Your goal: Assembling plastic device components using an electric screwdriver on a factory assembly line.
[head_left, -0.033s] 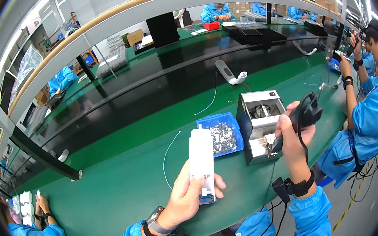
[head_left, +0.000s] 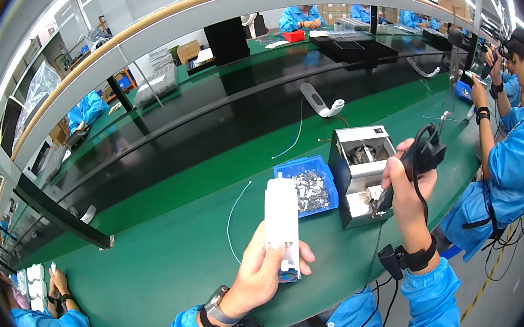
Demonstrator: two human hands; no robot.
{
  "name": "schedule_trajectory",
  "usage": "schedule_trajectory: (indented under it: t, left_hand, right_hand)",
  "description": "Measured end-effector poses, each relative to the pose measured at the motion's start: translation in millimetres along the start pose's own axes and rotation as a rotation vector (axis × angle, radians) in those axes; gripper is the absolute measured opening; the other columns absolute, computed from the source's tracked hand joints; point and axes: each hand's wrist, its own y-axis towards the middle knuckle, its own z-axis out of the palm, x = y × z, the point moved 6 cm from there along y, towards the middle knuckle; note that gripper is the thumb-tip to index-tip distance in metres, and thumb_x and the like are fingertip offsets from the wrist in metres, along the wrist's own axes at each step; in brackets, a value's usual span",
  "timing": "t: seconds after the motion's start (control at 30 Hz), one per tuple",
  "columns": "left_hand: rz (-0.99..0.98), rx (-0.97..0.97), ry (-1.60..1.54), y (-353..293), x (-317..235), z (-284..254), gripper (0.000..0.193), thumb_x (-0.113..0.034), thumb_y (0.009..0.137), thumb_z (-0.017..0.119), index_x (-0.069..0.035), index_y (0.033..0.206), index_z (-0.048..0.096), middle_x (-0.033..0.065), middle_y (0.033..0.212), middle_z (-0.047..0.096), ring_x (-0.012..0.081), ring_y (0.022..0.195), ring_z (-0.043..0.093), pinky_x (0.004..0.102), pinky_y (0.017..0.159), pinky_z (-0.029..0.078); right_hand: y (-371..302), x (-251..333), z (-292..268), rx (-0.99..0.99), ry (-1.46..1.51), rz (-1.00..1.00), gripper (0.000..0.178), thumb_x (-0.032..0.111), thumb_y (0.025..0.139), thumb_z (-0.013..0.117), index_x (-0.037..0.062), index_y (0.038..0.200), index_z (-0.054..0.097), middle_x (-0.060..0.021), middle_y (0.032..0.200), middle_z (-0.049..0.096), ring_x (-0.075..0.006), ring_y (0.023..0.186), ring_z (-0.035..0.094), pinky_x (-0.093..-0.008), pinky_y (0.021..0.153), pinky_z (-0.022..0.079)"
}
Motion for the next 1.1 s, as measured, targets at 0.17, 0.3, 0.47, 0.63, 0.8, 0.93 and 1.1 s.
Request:
schedule_trajectory:
  t: [0.17, 0.3, 0.47, 0.63, 0.8, 0.93, 1.1]
  left_hand:
    - [-0.04, 0.007, -0.062, -3, -2, 5, 0.034, -0.019, 0.104, 0.031, 0.002, 0.131, 0.033, 0.0215, 0.093, 0.062, 0.0222, 0.072, 0.066, 0.0338, 0.068, 0.056]
    - [-0.069, 0.01, -0.049, -3, 4, 2, 0.033, -0.018, 0.104, 0.032, 0.0, 0.132, 0.035, 0.0157, 0.091, 0.061, 0.02, 0.073, 0.064, 0.0319, 0.066, 0.054]
    - [-0.058, -0.031, -0.047, -4, 2, 0, 0.031, -0.019, 0.104, 0.033, -0.001, 0.129, 0.038, 0.0128, 0.092, 0.06, 0.0184, 0.072, 0.063, 0.0306, 0.066, 0.054]
    - [-0.052, -0.039, 0.02, -2, -3, 0, 0.027, -0.017, 0.104, 0.03, -0.002, 0.125, 0.04, 0.0085, 0.088, 0.058, 0.0143, 0.07, 0.06, 0.0269, 0.064, 0.05]
    - [-0.03, -0.034, -0.014, 0, -5, 0, 0.027, -0.019, 0.105, 0.029, -0.003, 0.124, 0.04, 0.0082, 0.088, 0.058, 0.0139, 0.07, 0.06, 0.0269, 0.064, 0.05]
    - [-0.04, -0.03, -0.039, -1, -4, -1, 0.029, -0.02, 0.105, 0.028, -0.003, 0.126, 0.038, 0.0081, 0.088, 0.058, 0.014, 0.07, 0.06, 0.0269, 0.064, 0.049]
    - [0.003, -0.049, 0.067, -5, -9, -4, 0.03, -0.02, 0.105, 0.028, -0.004, 0.129, 0.037, 0.0079, 0.089, 0.058, 0.0137, 0.07, 0.059, 0.0268, 0.064, 0.049]
  right_hand:
    - [3, 28, 21, 0.085, 0.014, -0.001, 0.038, 0.01, 0.086, 0.065, -0.003, 0.119, 0.052, -0.0039, 0.074, 0.058, -0.0087, 0.055, 0.054, -0.0216, 0.05, 0.044]
    - [-2, 91, 77, 0.225, 0.171, -0.076, 0.077, 0.061, 0.091, 0.05, -0.0039, 0.13, 0.039, -0.0079, 0.073, 0.054, -0.0109, 0.053, 0.053, -0.0215, 0.046, 0.044]
    - [-17, 133, 139, 0.348, 0.488, -0.013, 0.087, 0.076, 0.09, 0.02, -0.0044, 0.11, 0.049, -0.0141, 0.065, 0.056, -0.017, 0.044, 0.051, -0.0268, 0.041, 0.045]
    - [-27, 128, 162, 0.446, 0.571, -0.045, 0.082, 0.071, 0.092, 0.017, -0.0031, 0.104, 0.05, -0.0162, 0.065, 0.057, -0.0173, 0.047, 0.054, -0.0269, 0.044, 0.046]
    - [-31, 121, 165, 0.43, 0.582, 0.01, 0.082, 0.071, 0.093, 0.016, -0.0024, 0.105, 0.05, -0.016, 0.067, 0.058, -0.0169, 0.049, 0.054, -0.0265, 0.045, 0.047]
    - [-32, 117, 168, 0.43, 0.582, 0.055, 0.085, 0.075, 0.091, 0.015, -0.0015, 0.107, 0.049, -0.0157, 0.069, 0.058, -0.0167, 0.05, 0.055, -0.0263, 0.046, 0.047]
    - [-35, 110, 174, 0.447, 0.559, 0.07, 0.094, 0.084, 0.083, 0.017, -0.0016, 0.106, 0.048, -0.0157, 0.069, 0.058, -0.0168, 0.05, 0.055, -0.0271, 0.046, 0.047]
